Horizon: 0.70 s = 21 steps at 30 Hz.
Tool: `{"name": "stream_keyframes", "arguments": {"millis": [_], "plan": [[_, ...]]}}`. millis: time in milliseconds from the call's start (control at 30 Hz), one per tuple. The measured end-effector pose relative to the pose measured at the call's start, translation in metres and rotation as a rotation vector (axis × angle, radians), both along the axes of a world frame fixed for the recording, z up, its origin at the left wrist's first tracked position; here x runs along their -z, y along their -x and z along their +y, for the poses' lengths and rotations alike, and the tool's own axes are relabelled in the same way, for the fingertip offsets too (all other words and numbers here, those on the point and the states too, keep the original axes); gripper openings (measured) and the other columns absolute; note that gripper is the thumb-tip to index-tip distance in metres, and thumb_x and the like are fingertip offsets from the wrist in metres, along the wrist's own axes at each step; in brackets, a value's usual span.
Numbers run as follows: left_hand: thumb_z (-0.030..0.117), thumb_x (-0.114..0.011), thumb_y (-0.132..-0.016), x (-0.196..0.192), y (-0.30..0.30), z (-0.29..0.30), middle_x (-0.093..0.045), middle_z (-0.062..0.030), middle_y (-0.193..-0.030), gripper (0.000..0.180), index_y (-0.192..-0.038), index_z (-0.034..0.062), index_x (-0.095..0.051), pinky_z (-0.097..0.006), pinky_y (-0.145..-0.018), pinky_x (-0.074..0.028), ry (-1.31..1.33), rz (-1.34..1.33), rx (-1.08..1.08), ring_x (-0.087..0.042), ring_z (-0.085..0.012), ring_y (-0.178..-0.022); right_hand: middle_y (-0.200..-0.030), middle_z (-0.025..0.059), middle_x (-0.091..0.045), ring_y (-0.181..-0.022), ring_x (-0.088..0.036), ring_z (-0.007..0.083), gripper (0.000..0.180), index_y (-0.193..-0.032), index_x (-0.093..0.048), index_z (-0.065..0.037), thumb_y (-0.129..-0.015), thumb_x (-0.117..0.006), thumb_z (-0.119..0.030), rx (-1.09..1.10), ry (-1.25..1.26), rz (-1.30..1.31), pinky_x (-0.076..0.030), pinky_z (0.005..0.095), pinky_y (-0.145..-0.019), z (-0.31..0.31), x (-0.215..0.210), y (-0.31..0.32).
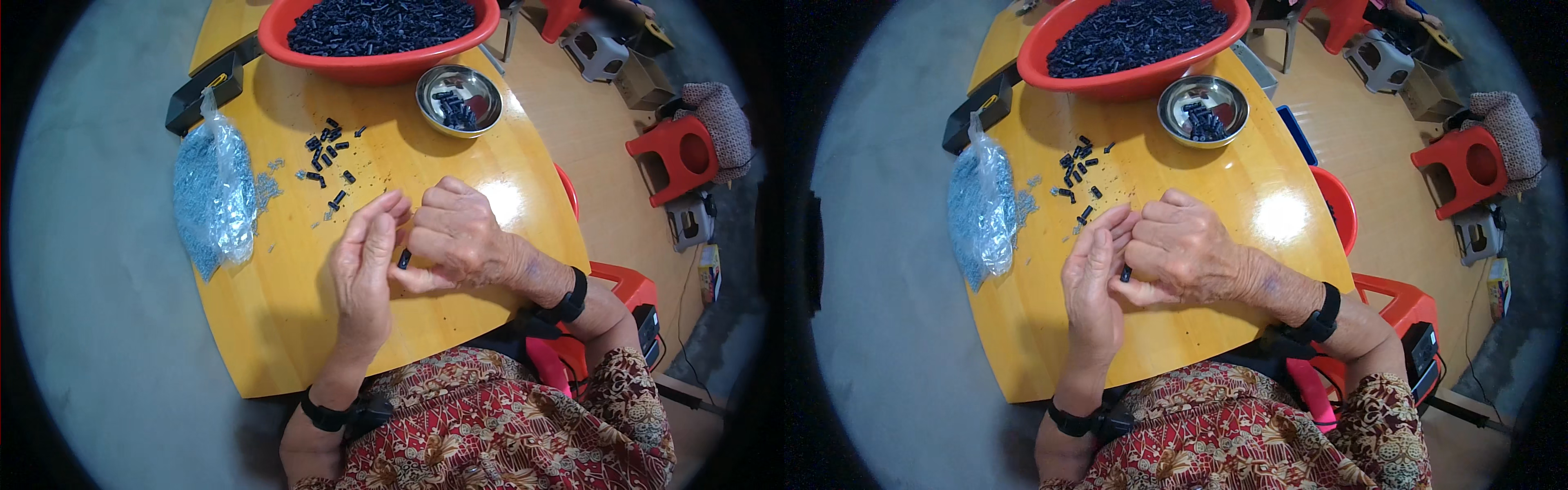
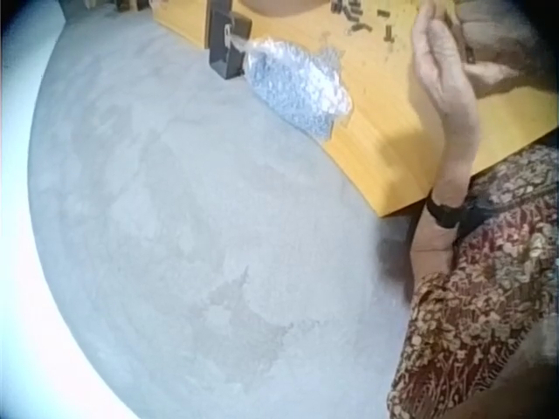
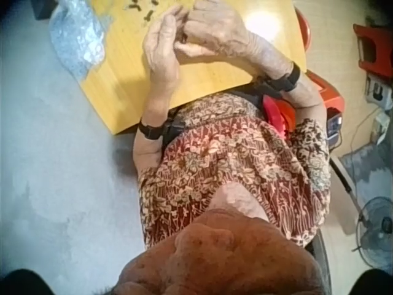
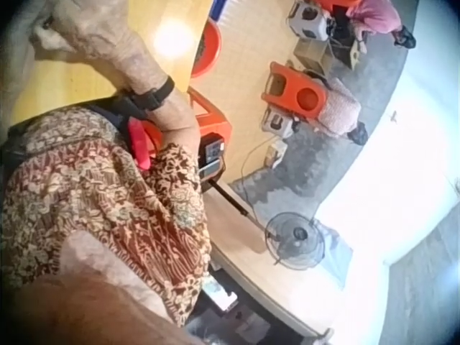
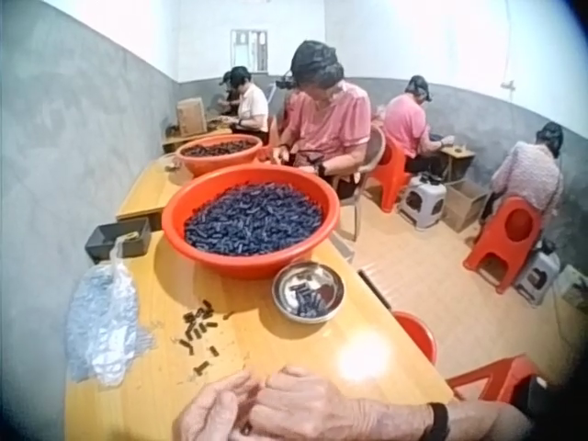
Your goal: Assembling small black plastic components by hand at a table in a workshop setting.
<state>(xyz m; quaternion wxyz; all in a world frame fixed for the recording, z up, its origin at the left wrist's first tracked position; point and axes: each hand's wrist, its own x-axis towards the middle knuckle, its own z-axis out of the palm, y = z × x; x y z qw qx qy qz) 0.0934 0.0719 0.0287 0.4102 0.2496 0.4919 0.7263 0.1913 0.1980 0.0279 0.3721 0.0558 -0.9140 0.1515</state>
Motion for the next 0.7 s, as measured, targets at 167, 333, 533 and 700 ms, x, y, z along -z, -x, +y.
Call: {"name": "stream_keyframes", "arguments": {"millis": [167, 333, 533, 700], "plan": [[0.014, -0.057, -0.097, 0.002, 0.004, -0.010, -0.063, -0.0075, -0.103, 0.030, -0.121, -0.0043, -0.055, -0.026, -0.089, -0.046, 0.092, -0.011, -0.025, -0.059, -0.0106, -0.097, -0.062, 0.0017, -0.049, -0.060, -0.051, 0.0186, 0.029, -0.068, -0.052, -0.011, -0.067, -0.077, -0.024, 0.067, -0.051, -0.022, -0.038, 0.0324, -0.056, 0.008, -0.003, -0.003], [0.002, -0.061, -0.092, -0.007, 0.004, -0.012, -0.064, -0.0066, -0.099, 0.030, -0.121, -0.0049, -0.054, -0.022, -0.086, -0.047, 0.122, -0.022, 0.005, -0.059, -0.0085, -0.092, -0.061, 0.0017, -0.045, -0.060, -0.049, 0.0192, 0.031, -0.068, -0.051, -0.011, -0.066, -0.079, -0.025, 0.067, -0.103, -0.059, -0.038, 0.0332, -0.056, 0.010, -0.001, -0.003], [0.002, -0.062, -0.091, -0.014, 0.006, -0.005, -0.065, -0.0065, -0.095, 0.036, -0.124, -0.0056, -0.051, -0.023, -0.084, -0.048, 0.103, -0.048, 0.006, -0.061, -0.0091, -0.089, -0.063, 0.0025, -0.046, -0.063, -0.050, 0.0196, 0.031, -0.067, -0.051, -0.011, -0.068, -0.078, -0.026, 0.154, -0.066, 0.000, -0.039, 0.0335, -0.057, 0.009, 0.008, -0.004], [0.000, -0.063, -0.090, -0.012, 0.014, -0.007, -0.065, -0.0062, -0.095, 0.036, -0.124, -0.0052, -0.051, -0.021, -0.081, -0.046, 0.159, -0.040, 0.122, -0.061, -0.0088, -0.088, -0.065, 0.0028, -0.048, -0.064, -0.052, 0.0194, 0.029, -0.069, -0.053, -0.011, -0.069, -0.078, -0.025, 0.167, -0.080, -0.007, -0.041, 0.0329, -0.058, 0.009, 0.004, -0.004]]}}
